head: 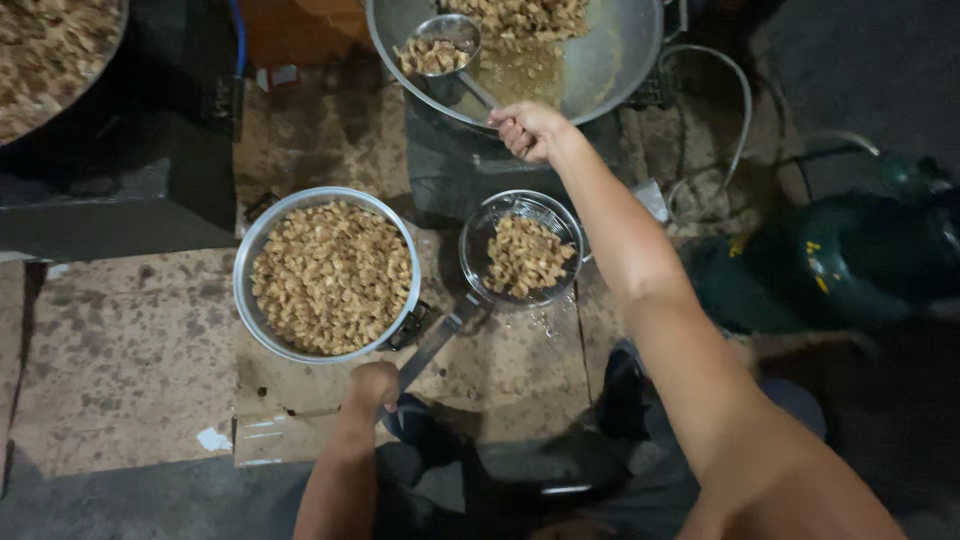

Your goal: The person uses a ladle to scoop fried food from a large wok and transfers it into a wire strainer to drain excess oil. The person then empties the strainer into a metal bowl and repeats the process.

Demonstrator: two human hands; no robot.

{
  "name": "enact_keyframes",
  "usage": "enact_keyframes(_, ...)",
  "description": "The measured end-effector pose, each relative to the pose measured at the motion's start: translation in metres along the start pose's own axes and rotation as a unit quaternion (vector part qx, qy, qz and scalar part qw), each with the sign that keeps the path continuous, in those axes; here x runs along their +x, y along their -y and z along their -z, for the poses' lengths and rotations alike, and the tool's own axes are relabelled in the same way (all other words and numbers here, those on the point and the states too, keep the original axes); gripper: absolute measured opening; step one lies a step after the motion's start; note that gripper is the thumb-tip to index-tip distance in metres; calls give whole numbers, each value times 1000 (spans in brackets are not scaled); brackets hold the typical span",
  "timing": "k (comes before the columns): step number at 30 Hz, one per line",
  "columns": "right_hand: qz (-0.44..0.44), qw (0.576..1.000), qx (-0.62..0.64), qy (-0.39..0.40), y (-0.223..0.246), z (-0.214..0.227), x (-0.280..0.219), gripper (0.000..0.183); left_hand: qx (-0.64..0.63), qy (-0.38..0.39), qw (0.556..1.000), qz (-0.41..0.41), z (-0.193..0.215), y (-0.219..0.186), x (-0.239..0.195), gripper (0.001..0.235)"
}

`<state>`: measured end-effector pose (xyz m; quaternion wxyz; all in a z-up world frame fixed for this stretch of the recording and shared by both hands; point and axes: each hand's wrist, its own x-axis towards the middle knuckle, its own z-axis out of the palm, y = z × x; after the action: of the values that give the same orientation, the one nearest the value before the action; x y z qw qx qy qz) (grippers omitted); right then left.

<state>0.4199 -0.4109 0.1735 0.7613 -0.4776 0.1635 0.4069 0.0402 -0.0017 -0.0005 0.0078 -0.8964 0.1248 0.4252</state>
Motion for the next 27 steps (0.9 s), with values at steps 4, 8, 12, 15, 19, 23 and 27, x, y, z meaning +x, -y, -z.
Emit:
enact_keyframes(4,14,999,43,31,-18,9,-59,18,9,30,999,-40,-5,15,22,39)
enact_keyframes(8,58,998,5,11,-39,-9,-155,19,55,-122,989,-66,-25,22,12,33)
enact_keyframes(12,129,987,-81,-54,-84,-34,-266,23,68,-236,968,-43,-30,15,-3,25)
enact_keyframes(15,105,993,-32,-44,-115,-45,-329,26,53,-100,994,8,-3,5,3,33)
enact_keyframes(19,99,989,-73,-83,-168,-46,-377,27,50,-185,982,0,-4,-1,-11,28)
enact_keyframes(23,106,980,-120,-121,-214,-30,-380,32,79,-160,983,37,-2,-5,-14,28)
enact_keyframes(27,70,940,-233,-240,-257,-1,-333,30,62,-161,984,31,1,-4,-16,30)
